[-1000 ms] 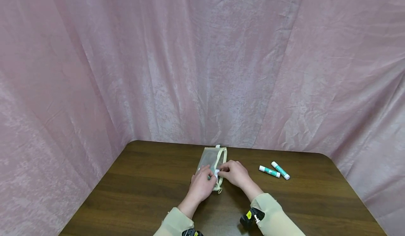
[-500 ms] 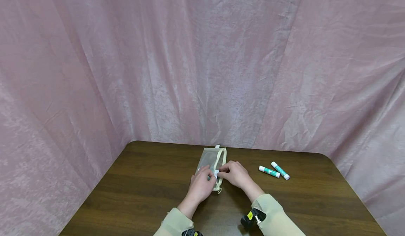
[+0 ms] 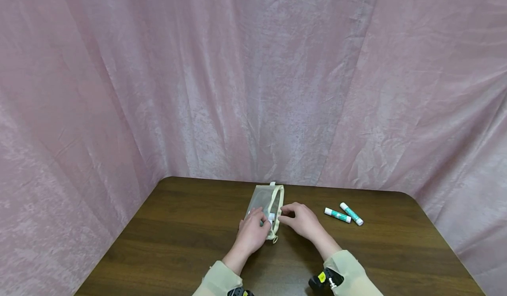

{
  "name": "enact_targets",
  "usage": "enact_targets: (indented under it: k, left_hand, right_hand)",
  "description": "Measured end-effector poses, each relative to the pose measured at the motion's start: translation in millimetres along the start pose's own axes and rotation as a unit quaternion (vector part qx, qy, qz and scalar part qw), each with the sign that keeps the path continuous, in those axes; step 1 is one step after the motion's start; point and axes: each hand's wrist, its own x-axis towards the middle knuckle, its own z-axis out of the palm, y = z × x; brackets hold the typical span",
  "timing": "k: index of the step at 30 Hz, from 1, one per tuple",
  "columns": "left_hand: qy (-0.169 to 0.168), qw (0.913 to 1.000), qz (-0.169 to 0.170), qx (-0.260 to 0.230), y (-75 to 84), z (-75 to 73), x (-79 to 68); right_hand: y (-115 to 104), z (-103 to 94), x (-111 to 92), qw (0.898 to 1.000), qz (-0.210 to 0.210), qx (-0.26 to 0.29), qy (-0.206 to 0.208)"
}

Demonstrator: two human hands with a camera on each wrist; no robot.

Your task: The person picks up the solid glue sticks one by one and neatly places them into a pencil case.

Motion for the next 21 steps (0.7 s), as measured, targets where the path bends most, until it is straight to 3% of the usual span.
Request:
enact_targets:
  k: [21]
  left_hand:
    - [0.01, 0.9999, 0.006, 0.009, -2.9, 3.5, -2.7]
  right_hand:
    - [6, -23.0, -29, 0.999, 0.025, 0.015, 0.016]
